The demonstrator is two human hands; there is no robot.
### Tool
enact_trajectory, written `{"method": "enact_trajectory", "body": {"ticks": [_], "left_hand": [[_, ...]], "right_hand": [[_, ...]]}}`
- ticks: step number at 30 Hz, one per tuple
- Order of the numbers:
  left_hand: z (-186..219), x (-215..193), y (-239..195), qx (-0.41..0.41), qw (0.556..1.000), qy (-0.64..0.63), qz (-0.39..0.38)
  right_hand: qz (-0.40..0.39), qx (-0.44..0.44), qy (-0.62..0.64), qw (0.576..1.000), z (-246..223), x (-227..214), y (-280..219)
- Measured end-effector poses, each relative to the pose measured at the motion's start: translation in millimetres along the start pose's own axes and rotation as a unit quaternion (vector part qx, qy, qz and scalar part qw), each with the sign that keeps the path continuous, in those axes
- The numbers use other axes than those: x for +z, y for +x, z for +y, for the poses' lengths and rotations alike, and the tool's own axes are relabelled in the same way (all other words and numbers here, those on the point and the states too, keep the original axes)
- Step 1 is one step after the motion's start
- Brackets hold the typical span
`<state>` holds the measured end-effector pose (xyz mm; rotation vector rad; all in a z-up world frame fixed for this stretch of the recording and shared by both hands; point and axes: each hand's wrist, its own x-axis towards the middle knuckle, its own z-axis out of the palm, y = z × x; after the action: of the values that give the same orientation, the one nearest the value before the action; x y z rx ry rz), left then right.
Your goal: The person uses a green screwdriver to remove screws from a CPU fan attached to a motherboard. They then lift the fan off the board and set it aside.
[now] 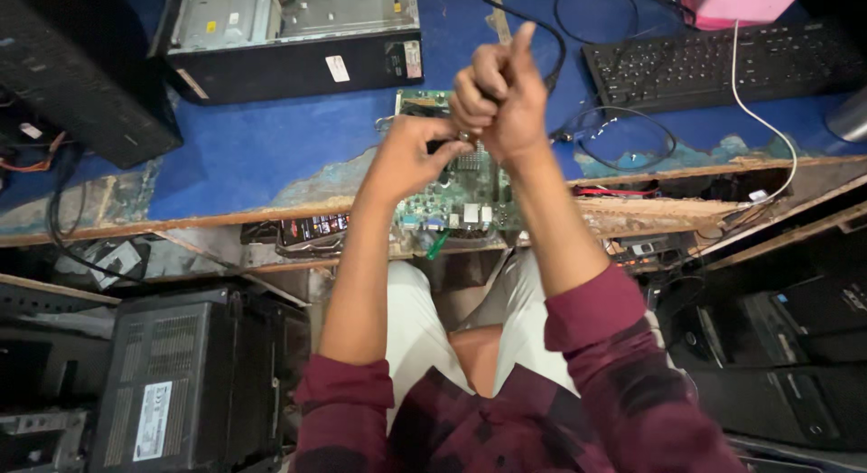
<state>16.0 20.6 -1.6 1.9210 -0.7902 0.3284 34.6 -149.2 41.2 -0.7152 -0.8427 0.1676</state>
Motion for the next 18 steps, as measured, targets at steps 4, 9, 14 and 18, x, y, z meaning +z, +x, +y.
{"method": "enact_trajectory", "body": {"ticks": [4,9,14,18], "left_hand": [[2.9,-5.4,-0.4,-0.014,0.999,0.009,-0.04],[-0.2,-1.1,-3.8,-0.011,1.0,0.009,-0.004],[2.7,1.6,-2.2,0.006,0.999,0.0,0.042],[12.9,0.5,-2.5,-0.039,0.999,-0.018,0.024]], "right_hand": [[-0.028,0.039,-0.057,0.997,-10.3,-2.3,3.4],[0.174,-0.116,-0.375,0.903,5.8,13.1,-15.0],[0.259,-0.219,-0.505,0.794,5.7,29.4,-29.4],[0.227,-0.227,-0.577,0.751,6.2,35.9,-38.1]]}}
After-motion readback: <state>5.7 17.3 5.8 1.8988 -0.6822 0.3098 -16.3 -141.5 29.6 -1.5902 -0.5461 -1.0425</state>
